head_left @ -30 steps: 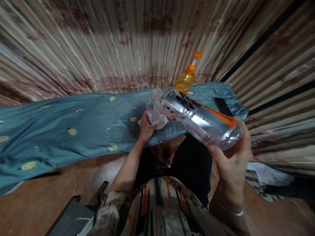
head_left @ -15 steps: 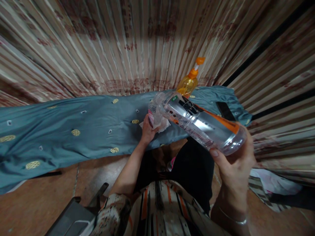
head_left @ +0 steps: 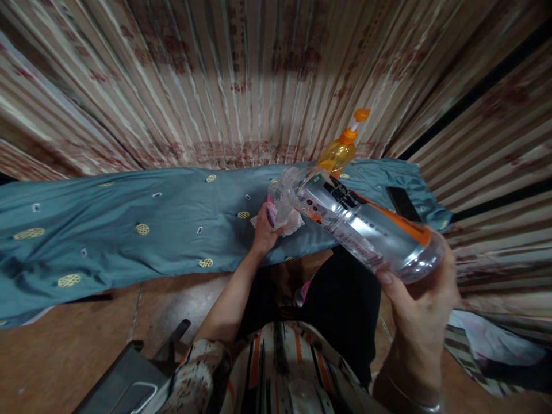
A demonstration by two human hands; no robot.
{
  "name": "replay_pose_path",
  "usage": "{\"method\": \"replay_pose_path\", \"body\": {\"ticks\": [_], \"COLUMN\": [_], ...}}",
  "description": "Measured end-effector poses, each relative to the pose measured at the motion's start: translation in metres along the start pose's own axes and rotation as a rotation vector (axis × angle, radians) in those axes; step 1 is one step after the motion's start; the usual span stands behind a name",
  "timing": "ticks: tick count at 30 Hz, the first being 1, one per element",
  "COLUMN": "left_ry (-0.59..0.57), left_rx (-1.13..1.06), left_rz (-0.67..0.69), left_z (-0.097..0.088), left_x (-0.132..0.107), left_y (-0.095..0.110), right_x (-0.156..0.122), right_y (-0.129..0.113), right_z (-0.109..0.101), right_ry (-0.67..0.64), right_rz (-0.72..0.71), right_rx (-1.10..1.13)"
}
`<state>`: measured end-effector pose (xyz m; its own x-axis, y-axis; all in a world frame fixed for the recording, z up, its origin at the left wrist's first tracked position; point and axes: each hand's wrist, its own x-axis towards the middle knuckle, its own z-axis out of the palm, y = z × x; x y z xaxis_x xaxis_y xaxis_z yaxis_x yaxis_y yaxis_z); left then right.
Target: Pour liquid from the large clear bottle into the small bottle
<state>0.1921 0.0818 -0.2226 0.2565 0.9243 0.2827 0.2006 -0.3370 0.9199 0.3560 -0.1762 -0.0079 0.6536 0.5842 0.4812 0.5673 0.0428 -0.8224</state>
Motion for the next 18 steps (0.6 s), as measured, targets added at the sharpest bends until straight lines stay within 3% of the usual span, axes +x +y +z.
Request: {"method": "replay_pose_path", "body": {"ticks": [7,18], "left_ry": [-0.008,0.002], "left_rx": [0.019,-0.002], "left_rz": [-0.017,0.001], "left_z": [0.001,0.003], "left_x": [0.0,-0.001], "left_y": [-0.001,0.002], "right_x": [0.002,-0.002], "right_y": [-0.006,0.004], "right_z": [0.003,-0.001], "right_ry": [0.034,-0.001], "right_rz": [-0.016,0.009], "right_rx": [0.042,0.03]}}
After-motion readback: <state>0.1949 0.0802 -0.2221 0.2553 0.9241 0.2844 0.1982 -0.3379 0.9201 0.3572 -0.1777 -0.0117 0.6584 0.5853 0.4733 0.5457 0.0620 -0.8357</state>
